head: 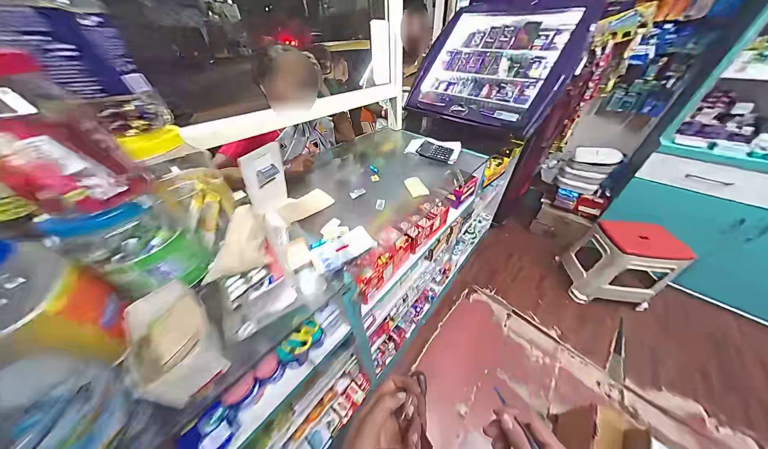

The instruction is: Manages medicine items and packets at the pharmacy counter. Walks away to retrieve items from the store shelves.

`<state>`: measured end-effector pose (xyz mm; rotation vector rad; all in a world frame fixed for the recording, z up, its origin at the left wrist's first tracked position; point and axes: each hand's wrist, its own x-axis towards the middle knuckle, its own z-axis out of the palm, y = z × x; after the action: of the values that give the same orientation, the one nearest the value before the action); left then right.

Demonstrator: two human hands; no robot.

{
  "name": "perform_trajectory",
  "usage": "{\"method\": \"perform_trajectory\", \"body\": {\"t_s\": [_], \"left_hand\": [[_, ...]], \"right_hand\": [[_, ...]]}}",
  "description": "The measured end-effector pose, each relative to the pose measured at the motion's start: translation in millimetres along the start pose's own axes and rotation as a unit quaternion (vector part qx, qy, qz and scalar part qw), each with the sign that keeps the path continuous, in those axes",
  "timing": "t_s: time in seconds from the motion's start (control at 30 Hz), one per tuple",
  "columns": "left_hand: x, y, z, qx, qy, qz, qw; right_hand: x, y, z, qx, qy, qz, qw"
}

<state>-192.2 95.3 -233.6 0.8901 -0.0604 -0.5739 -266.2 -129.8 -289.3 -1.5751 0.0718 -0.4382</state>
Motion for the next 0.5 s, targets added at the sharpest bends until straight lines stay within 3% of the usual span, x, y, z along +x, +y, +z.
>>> {"method": "perform_trajectory", "body": {"t_s": [0.17,0.33,0.5], "left_hand": [[197,57,50,0.016,-0.017,0.03,0.999],[333,97,101,0.012,-0.013,0.029,0.999],[459,85,108,0.068,0.108,0.175,0.976]], "right_hand": [[219,2,-22,0.015,-0.028,-0.053,0.998],[405,18,-83,-0.02,-0.111,-0.1,0.989],[608,70,-108,-0.106,-0.101,-0.169,0.975]]}}
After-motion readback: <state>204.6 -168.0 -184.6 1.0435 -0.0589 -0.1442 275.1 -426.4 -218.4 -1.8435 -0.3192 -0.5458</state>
